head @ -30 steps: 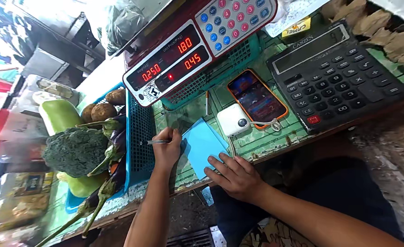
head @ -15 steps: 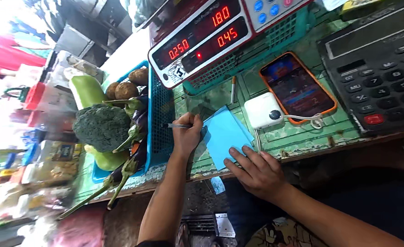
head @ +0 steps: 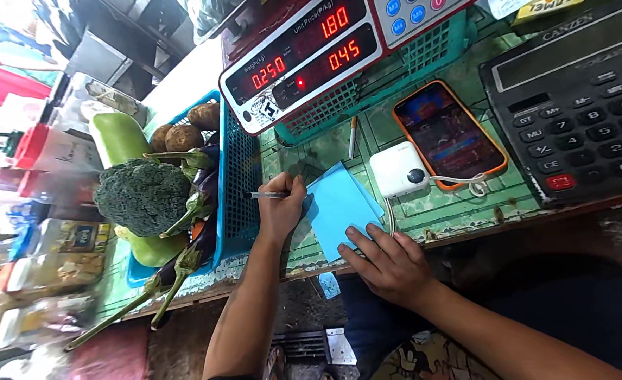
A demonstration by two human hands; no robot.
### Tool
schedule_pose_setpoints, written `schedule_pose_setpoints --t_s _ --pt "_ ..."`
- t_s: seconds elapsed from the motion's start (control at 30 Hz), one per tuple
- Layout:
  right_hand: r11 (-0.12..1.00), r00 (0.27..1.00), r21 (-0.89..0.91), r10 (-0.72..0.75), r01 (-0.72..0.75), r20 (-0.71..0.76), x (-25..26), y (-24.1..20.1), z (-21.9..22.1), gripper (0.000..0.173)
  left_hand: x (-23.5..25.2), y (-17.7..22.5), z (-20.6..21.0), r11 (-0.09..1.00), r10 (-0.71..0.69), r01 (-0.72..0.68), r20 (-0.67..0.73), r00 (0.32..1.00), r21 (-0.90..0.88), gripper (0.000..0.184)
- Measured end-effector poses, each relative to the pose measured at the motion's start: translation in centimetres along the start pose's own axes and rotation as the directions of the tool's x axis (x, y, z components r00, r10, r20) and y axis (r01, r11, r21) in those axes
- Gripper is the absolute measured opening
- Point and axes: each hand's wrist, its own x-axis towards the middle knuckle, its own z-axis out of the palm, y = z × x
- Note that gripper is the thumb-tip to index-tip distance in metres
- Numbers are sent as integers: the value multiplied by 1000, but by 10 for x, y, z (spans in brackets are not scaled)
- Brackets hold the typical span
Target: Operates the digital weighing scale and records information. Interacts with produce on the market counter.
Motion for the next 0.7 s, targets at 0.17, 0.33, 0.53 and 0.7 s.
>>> schedule_pose_setpoints --t_s 0.17,0.33,0.53,0.7 --pt "1000 1000 -5 -5 5 6 0 2 -1 38 3 1 2 1000 -8 8 12 1000 -29 40" --pt "1000 1000 -8 -11 11 4 0 2 0 38 3 1 2 1000 0 0 0 1000 -21 39" --pt "1000 1000 -17 -17 17 -5 0 4 -2 35 7 1 6 998 -52 54 -62 997 23 36" --pt "999 999 -35 -39 39 7 2 4 -2 40 12 0 0 972 -118 105 -52 992 -208 32"
